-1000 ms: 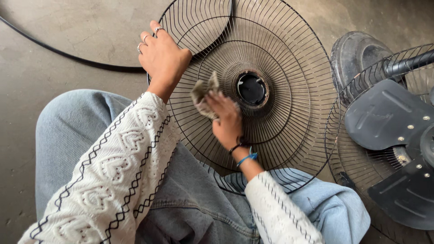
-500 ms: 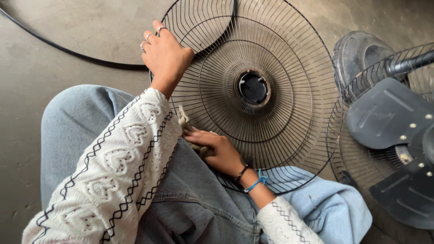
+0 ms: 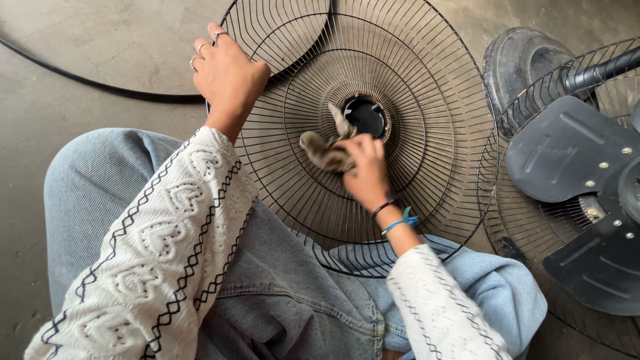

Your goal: The person sits on the floor and wipes the metal wire cage of an electric fan with a cloth. They hold the cage steady with one hand and scrub the wires with the other, working around the circular frame.

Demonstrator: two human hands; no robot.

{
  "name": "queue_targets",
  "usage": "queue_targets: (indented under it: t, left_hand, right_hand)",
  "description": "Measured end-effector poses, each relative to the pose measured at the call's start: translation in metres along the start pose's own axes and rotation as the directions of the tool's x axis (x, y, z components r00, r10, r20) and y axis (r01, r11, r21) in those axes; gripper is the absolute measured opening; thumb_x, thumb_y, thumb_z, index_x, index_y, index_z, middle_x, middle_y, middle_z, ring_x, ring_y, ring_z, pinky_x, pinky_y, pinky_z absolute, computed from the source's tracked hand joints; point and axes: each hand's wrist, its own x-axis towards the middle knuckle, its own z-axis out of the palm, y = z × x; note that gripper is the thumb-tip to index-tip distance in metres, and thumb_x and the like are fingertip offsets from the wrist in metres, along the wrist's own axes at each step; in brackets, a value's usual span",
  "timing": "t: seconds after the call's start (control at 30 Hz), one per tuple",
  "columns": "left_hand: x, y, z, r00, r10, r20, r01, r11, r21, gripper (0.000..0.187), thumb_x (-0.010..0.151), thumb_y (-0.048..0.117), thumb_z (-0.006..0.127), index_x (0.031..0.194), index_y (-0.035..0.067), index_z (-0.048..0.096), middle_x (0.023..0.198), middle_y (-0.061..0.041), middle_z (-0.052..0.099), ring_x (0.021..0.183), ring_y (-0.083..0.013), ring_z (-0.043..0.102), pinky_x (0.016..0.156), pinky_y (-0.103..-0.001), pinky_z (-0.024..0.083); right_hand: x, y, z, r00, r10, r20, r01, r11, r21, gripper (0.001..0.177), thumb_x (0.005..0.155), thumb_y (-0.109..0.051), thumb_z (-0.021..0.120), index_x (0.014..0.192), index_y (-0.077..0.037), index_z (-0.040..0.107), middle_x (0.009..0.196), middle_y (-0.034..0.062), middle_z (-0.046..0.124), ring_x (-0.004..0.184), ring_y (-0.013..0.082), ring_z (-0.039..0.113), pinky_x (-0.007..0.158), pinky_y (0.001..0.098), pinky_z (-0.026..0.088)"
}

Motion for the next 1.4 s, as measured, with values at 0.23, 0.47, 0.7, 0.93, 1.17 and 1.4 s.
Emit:
queue_targets:
  t: [0.23,0.47,0.7,0.93,1.17,1.4]
  left_hand:
    - [-0.002,0.0,-0.002,1.0,-0.01,-0.02,0.011,1.0,0.007,0.09,0.07,0.024,0.073,0.147,-0.003,0.035,0.135,-0.029,0.047,0.122,-0.0504,0.049,0.101,-0.052,0.043]
    - [0.001,0.003,0.0,0.999,-0.047,0.027,0.046,0.999,0.02,0.09,0.071,0.021,0.068,0.151,0.0,0.032,0.139,-0.027,0.046,0.131,-0.0488,0.043,0.107,-0.055,0.035]
    - [0.002,0.002,-0.002,0.997,-0.013,0.081,0.013,1.0,-0.005,0.099,0.071,0.016,0.065,0.158,0.003,0.021,0.145,-0.029,0.042,0.13,-0.0509,0.042,0.107,-0.056,0.034]
    - [-0.005,0.006,-0.013,0.994,-0.034,0.102,0.036,0.999,-0.013,0.103,0.071,0.016,0.068,0.16,0.01,0.017,0.143,-0.026,0.044,0.125,-0.0484,0.05,0.102,-0.057,0.04]
    - [-0.005,0.005,-0.011,0.997,-0.038,0.066,0.043,0.997,-0.07,0.102,0.072,0.016,0.071,0.159,0.008,0.018,0.143,-0.029,0.043,0.118,-0.0494,0.056,0.094,-0.051,0.051]
    - [-0.001,0.007,-0.014,0.995,-0.07,0.068,0.074,0.996,-0.056,0.099,0.073,0.021,0.073,0.157,0.009,0.021,0.147,-0.029,0.04,0.117,-0.0533,0.053,0.093,-0.053,0.05]
  right_hand:
    - [-0.033,-0.022,0.029,0.955,0.067,0.288,-0.073,0.997,0.013,0.052,0.072,-0.002,0.063,0.122,-0.016,0.057,0.104,0.0041,0.059,0.099,0.0274,0.056,0.08,0.0415,0.047]
    - [-0.046,-0.078,0.012,0.89,-0.189,0.415,0.046,0.943,0.33,0.061,0.068,0.005,0.061,0.128,-0.008,0.053,0.106,0.0115,0.057,0.1,0.0333,0.055,0.087,0.0423,0.05]
    - [-0.025,-0.058,0.059,0.962,-0.046,0.27,-0.069,0.913,0.403,0.055,0.078,0.006,0.06,0.132,-0.009,0.063,0.107,0.0134,0.061,0.101,0.0308,0.062,0.088,0.0399,0.053]
    - [0.062,-0.033,0.119,0.964,0.237,-0.117,-0.16,0.876,0.455,0.056,0.075,0.009,0.064,0.128,-0.007,0.062,0.121,0.0171,0.063,0.112,0.0331,0.064,0.094,0.0389,0.053]
    - [0.062,0.008,0.065,0.997,-0.059,-0.042,0.062,0.995,0.08,0.052,0.084,0.014,0.058,0.133,-0.004,0.062,0.141,0.016,0.06,0.129,0.0366,0.06,0.11,0.0405,0.047]
    - [-0.011,-0.017,0.098,0.991,-0.079,0.11,0.064,0.989,0.13,0.05,0.083,0.003,0.06,0.133,0.0,0.065,0.142,0.0188,0.058,0.135,0.0364,0.055,0.117,0.0458,0.039]
